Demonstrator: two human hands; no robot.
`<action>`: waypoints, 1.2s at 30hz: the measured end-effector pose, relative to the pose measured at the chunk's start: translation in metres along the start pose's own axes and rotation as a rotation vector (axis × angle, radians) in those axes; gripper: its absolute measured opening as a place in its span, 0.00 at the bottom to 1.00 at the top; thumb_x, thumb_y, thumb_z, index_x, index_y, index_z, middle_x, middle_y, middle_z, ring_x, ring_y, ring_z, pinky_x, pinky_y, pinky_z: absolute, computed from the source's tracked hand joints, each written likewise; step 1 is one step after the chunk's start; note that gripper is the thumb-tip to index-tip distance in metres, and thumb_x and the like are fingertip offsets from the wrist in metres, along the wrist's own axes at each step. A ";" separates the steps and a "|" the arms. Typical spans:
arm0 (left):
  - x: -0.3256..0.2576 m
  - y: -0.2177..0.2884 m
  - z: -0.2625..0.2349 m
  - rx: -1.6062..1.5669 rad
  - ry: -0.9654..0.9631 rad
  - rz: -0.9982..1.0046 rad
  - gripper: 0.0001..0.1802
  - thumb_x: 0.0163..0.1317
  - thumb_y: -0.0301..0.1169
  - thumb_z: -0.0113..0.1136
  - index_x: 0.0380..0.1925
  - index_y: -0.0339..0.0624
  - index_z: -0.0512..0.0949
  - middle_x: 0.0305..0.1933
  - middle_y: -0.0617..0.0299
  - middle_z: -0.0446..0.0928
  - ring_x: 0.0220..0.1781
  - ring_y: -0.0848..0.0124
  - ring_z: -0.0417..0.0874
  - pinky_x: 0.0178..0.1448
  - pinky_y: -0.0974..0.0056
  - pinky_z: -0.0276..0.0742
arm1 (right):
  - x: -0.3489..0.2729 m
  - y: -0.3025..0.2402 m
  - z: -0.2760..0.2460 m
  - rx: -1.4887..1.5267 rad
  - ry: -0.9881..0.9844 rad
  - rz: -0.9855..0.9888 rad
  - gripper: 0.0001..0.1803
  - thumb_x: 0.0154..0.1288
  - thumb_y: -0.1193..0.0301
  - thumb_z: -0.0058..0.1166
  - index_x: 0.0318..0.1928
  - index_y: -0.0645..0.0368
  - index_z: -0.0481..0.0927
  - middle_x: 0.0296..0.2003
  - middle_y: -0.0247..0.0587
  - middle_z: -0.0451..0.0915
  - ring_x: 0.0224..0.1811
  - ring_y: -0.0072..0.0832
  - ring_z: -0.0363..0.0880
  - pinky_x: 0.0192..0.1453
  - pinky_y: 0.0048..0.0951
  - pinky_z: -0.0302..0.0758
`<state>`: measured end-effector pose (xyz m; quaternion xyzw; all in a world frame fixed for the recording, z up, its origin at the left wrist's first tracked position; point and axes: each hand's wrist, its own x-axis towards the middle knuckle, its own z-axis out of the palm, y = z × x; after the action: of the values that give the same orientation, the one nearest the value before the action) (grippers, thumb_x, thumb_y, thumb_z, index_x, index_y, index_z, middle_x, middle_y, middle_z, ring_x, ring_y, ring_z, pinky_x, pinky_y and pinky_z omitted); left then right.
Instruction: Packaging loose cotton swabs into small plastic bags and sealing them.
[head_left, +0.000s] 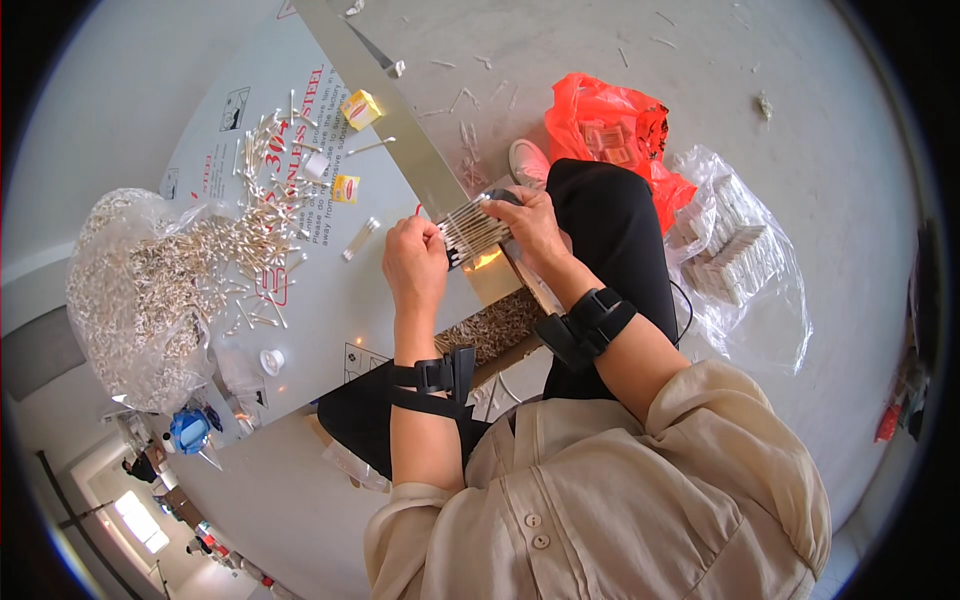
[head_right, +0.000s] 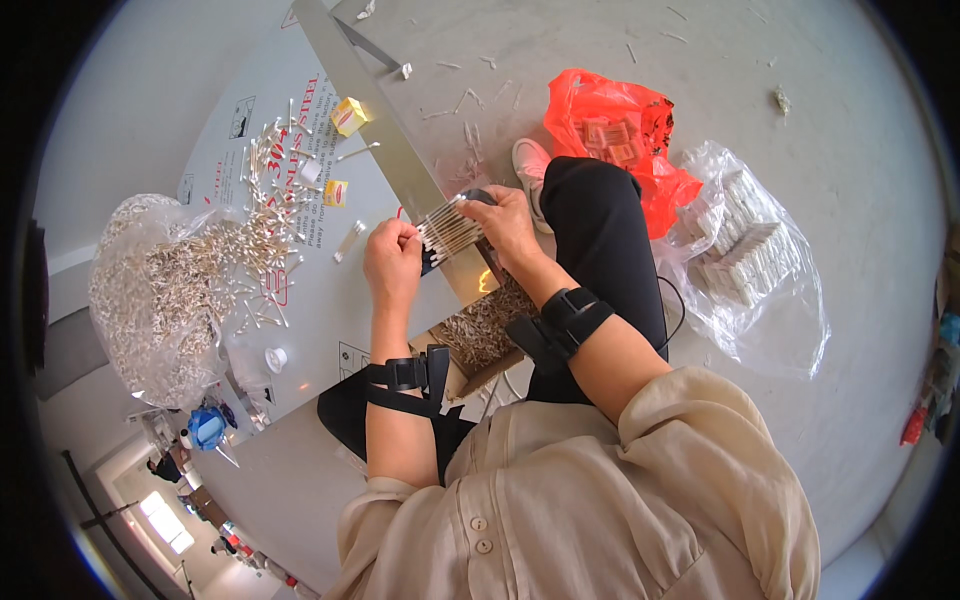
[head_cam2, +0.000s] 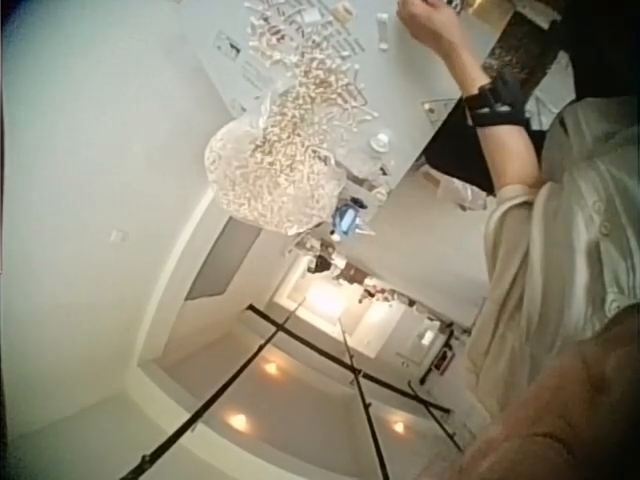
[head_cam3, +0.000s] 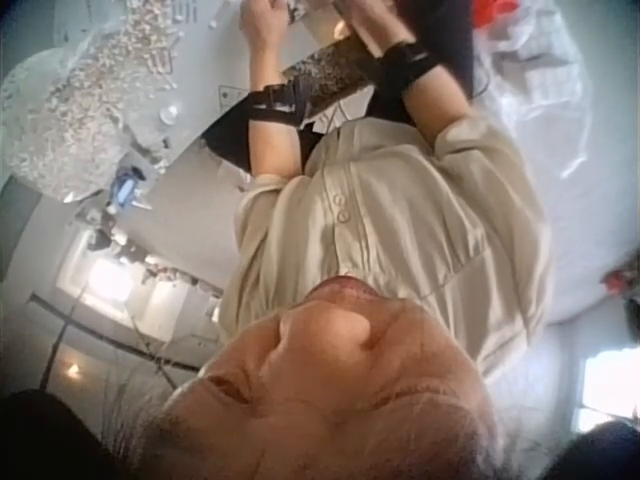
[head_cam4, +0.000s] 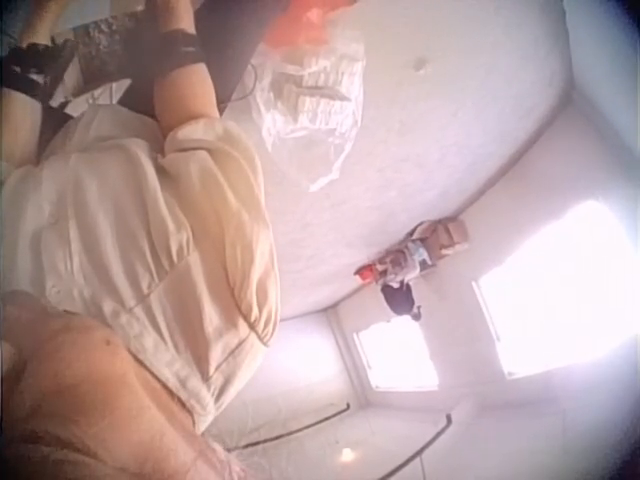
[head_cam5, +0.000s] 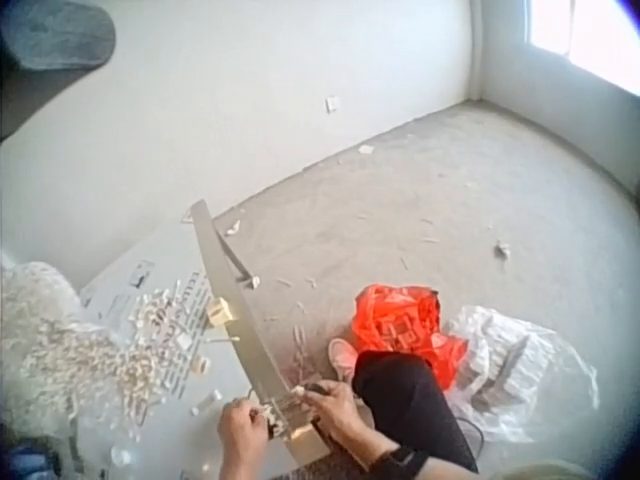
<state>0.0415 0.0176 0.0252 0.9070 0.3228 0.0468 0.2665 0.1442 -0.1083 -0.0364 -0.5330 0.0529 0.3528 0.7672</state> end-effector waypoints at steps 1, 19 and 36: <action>0.003 0.003 -0.002 0.000 0.000 0.000 0.06 0.52 0.20 0.60 0.31 0.40 0.76 0.34 0.57 0.75 0.40 0.57 0.78 0.45 0.55 0.75 | 0.000 0.000 0.000 0.000 0.000 0.000 0.04 0.55 0.76 0.63 0.28 0.66 0.83 0.22 0.30 0.78 0.23 0.17 0.71 0.28 0.24 0.68; -0.026 0.033 0.052 -1.114 0.403 0.020 0.35 0.75 0.40 0.43 0.73 0.32 0.47 0.78 0.47 0.47 0.80 0.57 0.48 0.80 0.53 0.43 | -0.003 0.001 0.009 -0.178 0.113 -0.205 0.14 0.66 0.66 0.61 0.30 0.67 0.83 0.22 0.27 0.76 0.25 0.13 0.67 0.29 0.22 0.65; -0.038 0.031 0.053 -1.253 0.453 -0.002 0.33 0.74 0.35 0.44 0.72 0.32 0.49 0.78 0.48 0.46 0.81 0.56 0.44 0.80 0.52 0.43 | -0.030 -0.014 -0.013 0.281 0.057 0.280 0.11 0.65 0.72 0.60 0.25 0.56 0.75 0.19 0.28 0.70 0.19 0.16 0.65 0.21 0.19 0.62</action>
<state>0.0423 -0.0492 -0.0007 0.5480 0.2835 0.4146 0.6689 0.1335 -0.1365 -0.0174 -0.4178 0.1969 0.4300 0.7758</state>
